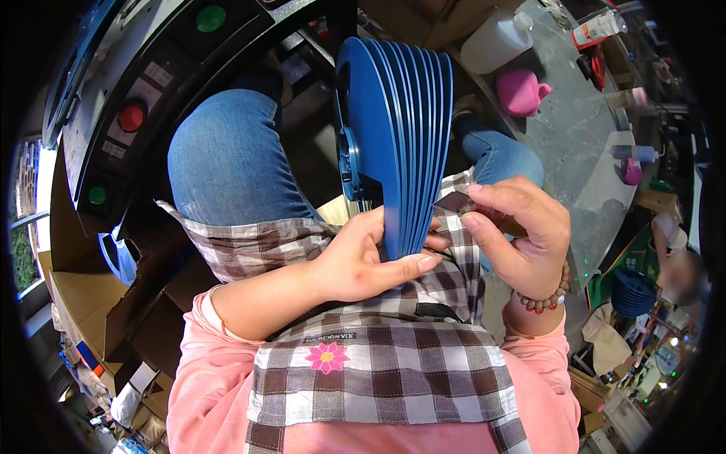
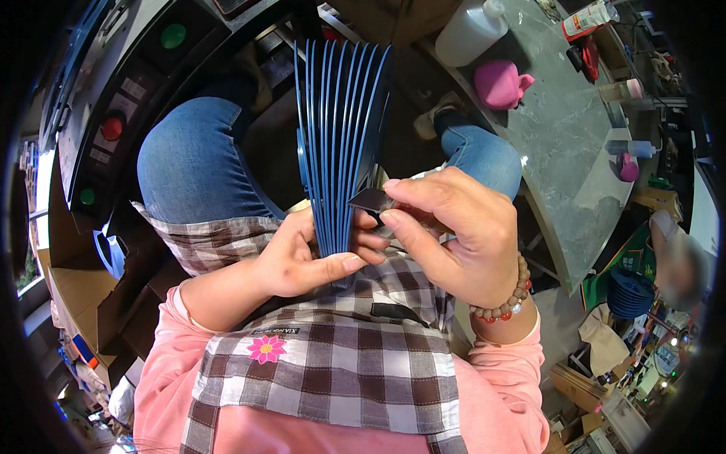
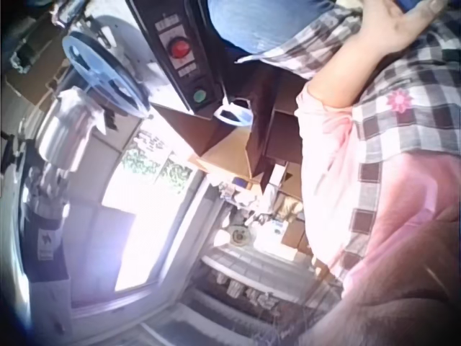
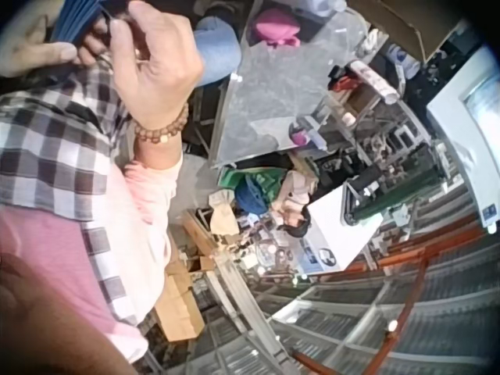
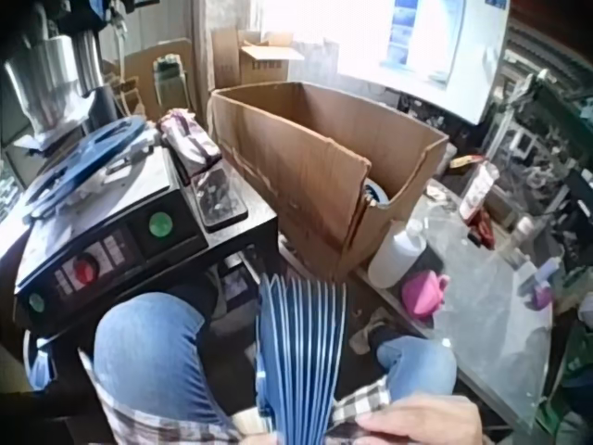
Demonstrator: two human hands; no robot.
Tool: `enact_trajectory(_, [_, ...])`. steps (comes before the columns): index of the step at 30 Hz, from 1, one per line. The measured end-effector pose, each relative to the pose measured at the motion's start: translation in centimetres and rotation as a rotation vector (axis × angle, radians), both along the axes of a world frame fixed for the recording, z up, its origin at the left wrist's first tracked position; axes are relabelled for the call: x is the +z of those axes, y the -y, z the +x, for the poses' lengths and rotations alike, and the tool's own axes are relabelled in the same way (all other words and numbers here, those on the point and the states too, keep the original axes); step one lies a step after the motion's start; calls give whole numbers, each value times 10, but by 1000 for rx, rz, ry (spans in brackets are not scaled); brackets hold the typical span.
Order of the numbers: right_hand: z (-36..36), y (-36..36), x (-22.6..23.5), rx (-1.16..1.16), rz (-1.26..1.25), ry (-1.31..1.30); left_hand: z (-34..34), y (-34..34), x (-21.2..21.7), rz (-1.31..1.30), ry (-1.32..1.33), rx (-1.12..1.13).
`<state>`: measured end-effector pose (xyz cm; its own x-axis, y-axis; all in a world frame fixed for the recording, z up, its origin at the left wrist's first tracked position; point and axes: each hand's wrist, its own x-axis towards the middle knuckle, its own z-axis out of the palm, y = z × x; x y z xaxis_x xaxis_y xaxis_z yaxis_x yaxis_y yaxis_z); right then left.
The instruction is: The person sits and uses a utility knife to trim edges on a stack of blue plastic reels, then wipes each reel with a pink cloth. The person places the finished reels into a cardboard box.
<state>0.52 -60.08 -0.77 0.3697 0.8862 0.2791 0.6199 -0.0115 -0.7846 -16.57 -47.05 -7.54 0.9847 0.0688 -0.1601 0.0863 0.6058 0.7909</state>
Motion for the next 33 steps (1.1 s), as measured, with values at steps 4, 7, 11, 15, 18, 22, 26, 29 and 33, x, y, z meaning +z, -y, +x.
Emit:
enact_trajectory(4, [0, 1, -1, 3, -6, -18, 0, -1, 2, -3, -18, -22])
enact_trajectory(7, [-1, 1, -1, -28, 1, -50, 0, -1, 2, 2, -28, -33])
enact_trajectory(11, [0, 2, -3, -37, 11, -34, 1, -2, 4, 4, -41, -44])
enact_trajectory(15, [-1, 4, -1, -57, -5, -3, 1, -3, 5, 17, -44, -55])
enact_trajectory(18, [-1, 3, 1, -37, -20, 47, 2, -2, 3, 27, -30, -39])
enact_trajectory(22, [-2, 3, 0, -13, -7, 93, 1, -2, 1, 31, -28, -36])
enact_trajectory(26, [-3, 3, 1, -17, -27, 90, 1, -4, 3, 21, -37, -58])
enact_trajectory(29, [-4, 3, 0, -19, -21, 92, 1, -5, 3, 56, -34, -69])
enact_trajectory(33, [-4, 3, -2, -20, -10, 94, 0, -4, 2, 27, -37, -48])
